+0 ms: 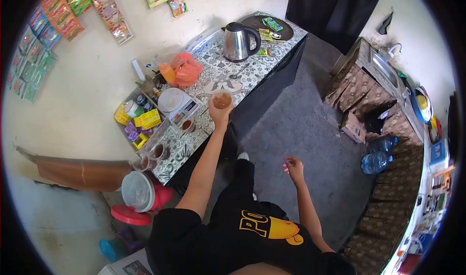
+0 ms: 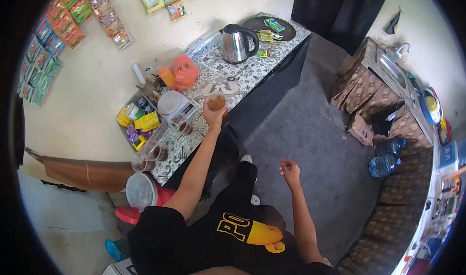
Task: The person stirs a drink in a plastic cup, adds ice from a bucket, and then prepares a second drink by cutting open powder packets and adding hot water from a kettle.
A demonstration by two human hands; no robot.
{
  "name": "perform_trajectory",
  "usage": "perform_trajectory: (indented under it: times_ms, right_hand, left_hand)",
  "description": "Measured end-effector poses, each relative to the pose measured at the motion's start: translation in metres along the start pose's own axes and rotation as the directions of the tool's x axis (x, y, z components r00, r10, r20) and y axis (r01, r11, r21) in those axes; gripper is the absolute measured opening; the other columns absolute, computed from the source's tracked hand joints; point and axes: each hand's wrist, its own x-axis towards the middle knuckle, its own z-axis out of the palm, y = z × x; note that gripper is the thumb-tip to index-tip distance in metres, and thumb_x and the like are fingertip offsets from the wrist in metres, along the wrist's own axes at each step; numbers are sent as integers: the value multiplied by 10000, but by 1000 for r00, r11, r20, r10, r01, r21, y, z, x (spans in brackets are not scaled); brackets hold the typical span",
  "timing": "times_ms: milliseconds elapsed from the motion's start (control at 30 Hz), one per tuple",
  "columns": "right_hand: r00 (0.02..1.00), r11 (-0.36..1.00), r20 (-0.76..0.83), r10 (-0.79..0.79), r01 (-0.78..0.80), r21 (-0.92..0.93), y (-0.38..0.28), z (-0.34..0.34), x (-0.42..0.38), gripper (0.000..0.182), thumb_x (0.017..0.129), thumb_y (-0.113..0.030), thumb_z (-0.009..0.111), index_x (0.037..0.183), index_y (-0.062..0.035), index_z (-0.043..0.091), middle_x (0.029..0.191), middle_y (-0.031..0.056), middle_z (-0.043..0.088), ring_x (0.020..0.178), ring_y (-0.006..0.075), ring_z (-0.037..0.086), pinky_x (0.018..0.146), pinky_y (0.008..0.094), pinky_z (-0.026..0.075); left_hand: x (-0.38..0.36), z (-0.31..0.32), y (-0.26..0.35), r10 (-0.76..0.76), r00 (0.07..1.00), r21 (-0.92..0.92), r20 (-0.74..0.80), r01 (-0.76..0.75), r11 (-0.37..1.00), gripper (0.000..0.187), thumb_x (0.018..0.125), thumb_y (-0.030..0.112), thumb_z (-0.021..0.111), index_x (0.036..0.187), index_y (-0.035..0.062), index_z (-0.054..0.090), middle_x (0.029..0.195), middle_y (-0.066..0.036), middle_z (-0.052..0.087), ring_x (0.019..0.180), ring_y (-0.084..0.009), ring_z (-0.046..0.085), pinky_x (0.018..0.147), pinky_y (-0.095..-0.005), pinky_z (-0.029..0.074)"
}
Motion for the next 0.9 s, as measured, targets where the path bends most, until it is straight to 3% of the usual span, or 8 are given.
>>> perform_trajectory:
  times_ms: [67, 100, 200, 333, 433, 600, 667, 900]
  right_hand:
    - [994, 991, -24, -108, 110, 75, -26, 24, 15, 240, 846, -19, 582, 1058, -59, 689, 806, 88, 706, 615, 130, 657, 551, 238, 499]
    - [989, 988, -20, -145, 144, -51, -45, -19, 86, 225, 852, -27, 584, 1051, -51, 685, 806, 78, 705, 618, 123, 655, 549, 239, 495]
    - [912, 908, -9, -410, 408, -93, -112, 37, 192, 204, 857, -31, 588, 1040, -53, 677, 833, 79, 709, 608, 134, 649, 549, 267, 492]
    - [734, 702, 79, -674, 670, -240, -202, 85, 304, 188, 826, -20, 605, 991, -81, 671, 888, 118, 650, 814, 316, 640, 668, 378, 520]
    - [652, 536, 274, -707, 747, -393, -242, 117, 375, 243, 792, -54, 647, 1015, -149, 661, 1016, 109, 581, 957, 318, 593, 808, 437, 488]
    - [524, 215, 549, -652, 822, -528, -268, 151, 448, 297, 757, -91, 694, 1038, -179, 650, 1106, 62, 537, 1075, 290, 525, 834, 487, 455]
    - [494, 76, 729, -474, 848, -525, -284, 150, 455, 265, 757, -121, 701, 1009, -160, 632, 1117, 59, 520, 1111, 278, 494, 854, 489, 429]
    - [262, 30, 814, -518, 957, -289, -267, 147, 481, 240, 745, -66, 659, 972, -88, 584, 1061, 55, 522, 1095, 262, 478, 836, 464, 402]
  left_hand:
    - [4, -18, 3, 20, 1000, -106, -16, -22, 994, 733, 630, 89, 874, 1260, 39, 502, 1185, -107, 566, 1101, -201, 553, 949, -326, 455]
    - [3, 57, -28, -76, 997, -135, -23, 72, 988, 733, 630, 89, 874, 1260, 39, 502, 1185, -107, 566, 1101, -201, 553, 949, -326, 455]
    - [52, 69, -47, -44, 998, -88, -53, 39, 995, 711, 637, 71, 868, 1251, 28, 511, 1147, -109, 591, 1053, -208, 583, 917, -326, 480]
    - [65, 75, -38, -23, 997, 86, -78, 30, 996, 735, 635, 72, 867, 1268, 36, 496, 1184, -124, 586, 1089, -223, 579, 950, -347, 469]
    - [64, 75, -42, -65, 996, 86, -63, 71, 994, 759, 615, 86, 875, 1269, 17, 496, 1183, -136, 595, 1088, -234, 589, 950, -349, 469]
    - [68, 74, -37, -180, 981, 105, -72, 187, 977, 777, 613, 80, 875, 1275, 45, 470, 1199, -108, 565, 1121, -214, 557, 973, -344, 454]
    - [70, 72, -39, -156, 987, 213, -39, 161, 964, 788, 603, 76, 877, 1275, 42, 468, 1208, -105, 559, 1114, -213, 562, 976, -342, 455]
    - [67, 79, -35, -285, 947, 153, -148, 306, 940, 815, 571, 133, 895, 1275, 53, 492, 1192, -111, 575, 1086, -249, 587, 952, -353, 476]
